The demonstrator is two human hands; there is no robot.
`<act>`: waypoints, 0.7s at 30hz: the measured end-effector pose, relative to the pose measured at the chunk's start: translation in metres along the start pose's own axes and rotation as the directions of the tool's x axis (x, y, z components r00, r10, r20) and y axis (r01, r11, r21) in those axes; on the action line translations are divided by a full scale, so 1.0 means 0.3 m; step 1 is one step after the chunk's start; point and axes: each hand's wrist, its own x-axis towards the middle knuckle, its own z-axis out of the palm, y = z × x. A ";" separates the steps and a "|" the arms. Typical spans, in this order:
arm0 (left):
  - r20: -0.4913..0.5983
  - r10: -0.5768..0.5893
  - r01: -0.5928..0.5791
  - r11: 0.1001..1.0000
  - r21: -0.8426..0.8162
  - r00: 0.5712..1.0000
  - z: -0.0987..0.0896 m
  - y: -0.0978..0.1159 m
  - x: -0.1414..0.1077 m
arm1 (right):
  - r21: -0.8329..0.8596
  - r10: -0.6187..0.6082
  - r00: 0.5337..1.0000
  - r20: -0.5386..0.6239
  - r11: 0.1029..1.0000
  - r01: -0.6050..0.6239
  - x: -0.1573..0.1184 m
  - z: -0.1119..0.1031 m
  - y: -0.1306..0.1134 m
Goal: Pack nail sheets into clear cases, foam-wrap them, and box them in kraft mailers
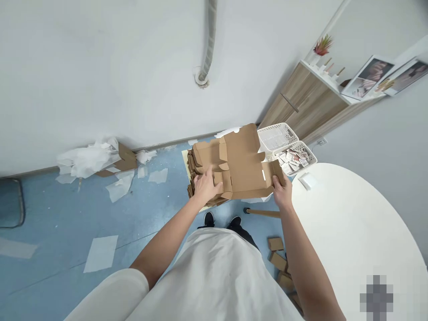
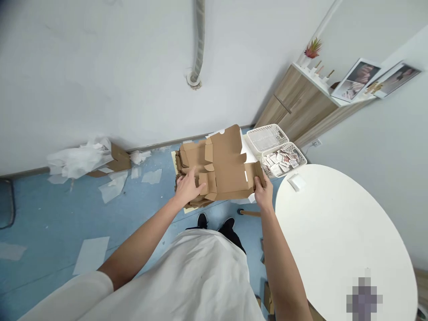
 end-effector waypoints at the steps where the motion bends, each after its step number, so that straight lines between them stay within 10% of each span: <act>1: 0.040 0.002 -0.002 1.000 0.004 0.999 0.013 0.015 0.008 | 0.023 0.004 1.000 -0.027 1.000 -0.003 -0.009 -0.016 0.015; 9: 0.239 0.006 -0.017 0.999 0.042 0.971 0.122 0.152 0.075 | 0.157 0.217 0.956 -0.198 0.970 -0.188 -0.106 -0.154 0.156; 21: 0.068 0.395 -0.382 0.912 -0.149 0.916 0.271 0.543 0.021 | 0.071 0.301 0.881 -0.365 0.952 -0.296 -0.326 -0.559 0.338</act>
